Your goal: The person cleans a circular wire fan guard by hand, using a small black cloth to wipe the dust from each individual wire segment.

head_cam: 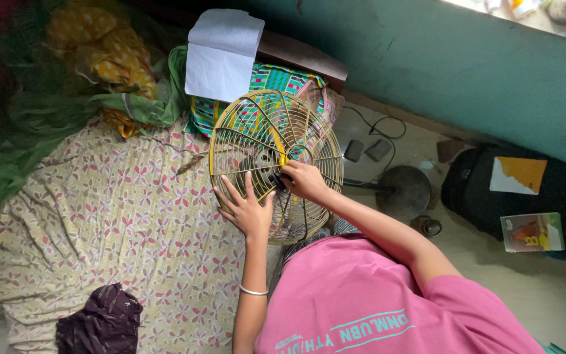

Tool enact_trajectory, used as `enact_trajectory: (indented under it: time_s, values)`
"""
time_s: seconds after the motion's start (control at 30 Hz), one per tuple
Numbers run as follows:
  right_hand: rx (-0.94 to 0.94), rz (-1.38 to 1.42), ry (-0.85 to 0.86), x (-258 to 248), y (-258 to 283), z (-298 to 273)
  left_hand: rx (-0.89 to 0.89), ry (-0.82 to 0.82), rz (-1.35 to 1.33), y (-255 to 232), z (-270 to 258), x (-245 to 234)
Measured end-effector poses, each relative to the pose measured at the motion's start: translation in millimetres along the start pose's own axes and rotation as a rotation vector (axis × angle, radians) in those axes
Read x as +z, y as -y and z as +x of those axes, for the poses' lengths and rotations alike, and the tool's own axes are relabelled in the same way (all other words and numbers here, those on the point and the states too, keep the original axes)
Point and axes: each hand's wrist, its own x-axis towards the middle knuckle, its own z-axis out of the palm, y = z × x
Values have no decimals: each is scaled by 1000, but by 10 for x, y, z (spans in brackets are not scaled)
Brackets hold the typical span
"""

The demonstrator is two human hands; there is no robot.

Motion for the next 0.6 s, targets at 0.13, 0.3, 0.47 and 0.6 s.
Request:
enact_trajectory:
  time_s: [0.13,0.3,0.47,0.6]
  values:
    - [-42,51,39,-26,-69,-102,-4,-76,28,-25,-19,60]
    - [-275,49,-25,-60,-269,-226,-5,-115,20,-37,-21,84]
    - [-331,-136,49,4,-426,-248,-19,-96,15,-84,-10,55]
    - [-224,-137,72,39,-380,-238,-31,-21,59,-100,13,27]
